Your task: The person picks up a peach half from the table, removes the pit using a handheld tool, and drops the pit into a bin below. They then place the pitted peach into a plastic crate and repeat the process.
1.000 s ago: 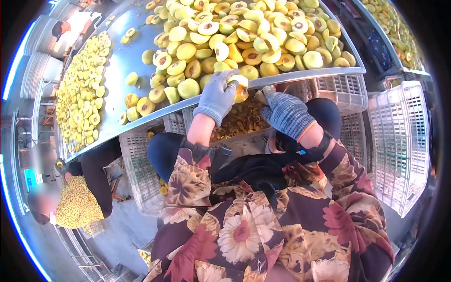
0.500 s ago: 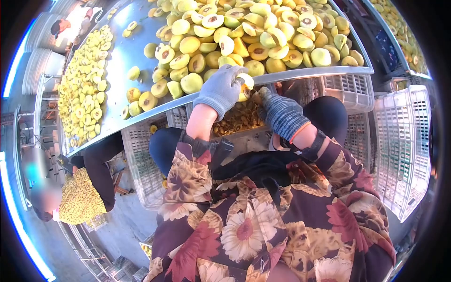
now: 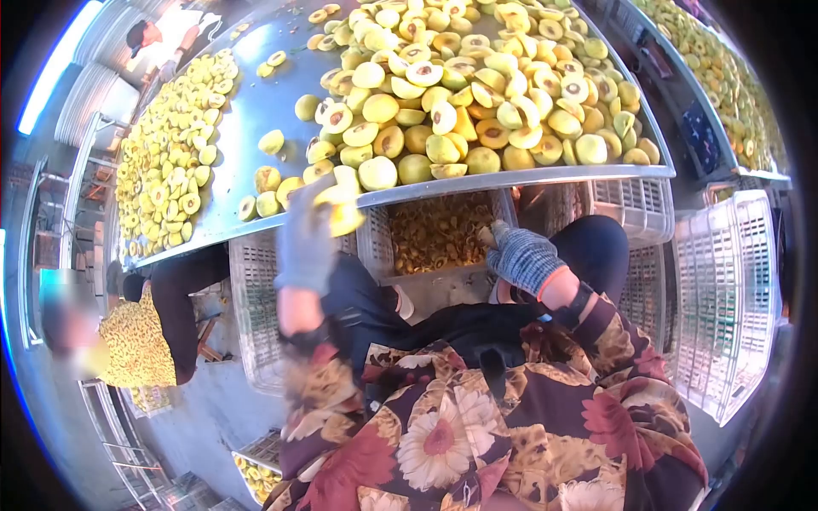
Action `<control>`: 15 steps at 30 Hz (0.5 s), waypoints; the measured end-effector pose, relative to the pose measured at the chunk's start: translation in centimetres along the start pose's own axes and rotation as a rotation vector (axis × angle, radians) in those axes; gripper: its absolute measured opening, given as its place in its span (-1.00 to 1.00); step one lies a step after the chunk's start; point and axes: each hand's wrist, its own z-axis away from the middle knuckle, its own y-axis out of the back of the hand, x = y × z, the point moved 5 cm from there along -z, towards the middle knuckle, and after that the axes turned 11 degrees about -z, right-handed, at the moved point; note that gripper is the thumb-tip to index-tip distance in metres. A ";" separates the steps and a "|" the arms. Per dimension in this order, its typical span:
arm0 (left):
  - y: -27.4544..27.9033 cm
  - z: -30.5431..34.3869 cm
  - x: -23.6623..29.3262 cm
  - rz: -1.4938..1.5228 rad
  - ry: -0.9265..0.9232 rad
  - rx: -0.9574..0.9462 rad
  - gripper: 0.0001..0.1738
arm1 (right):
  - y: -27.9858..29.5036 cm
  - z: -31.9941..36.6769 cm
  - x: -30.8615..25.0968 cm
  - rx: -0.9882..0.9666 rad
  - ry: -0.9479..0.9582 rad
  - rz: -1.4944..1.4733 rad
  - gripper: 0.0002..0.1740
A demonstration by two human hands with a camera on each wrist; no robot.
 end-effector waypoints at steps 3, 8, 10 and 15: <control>6.5 3.2 -6.1 -0.679 0.055 -0.006 -0.65 | 2.9 -0.4 -2.7 0.224 0.236 -0.059 -0.67; 7.0 5.0 -6.0 -0.396 0.149 0.086 -0.75 | 8.5 -10.4 -3.9 0.299 0.183 0.062 -0.51; 4.6 4.2 -5.3 -0.016 0.129 0.085 -0.76 | 9.6 -13.5 -4.4 0.301 0.018 -0.044 -0.50; -0.5 1.9 -0.6 0.497 0.142 -0.066 -0.76 | 9.9 -15.9 -6.6 0.172 0.003 0.043 -0.38</control>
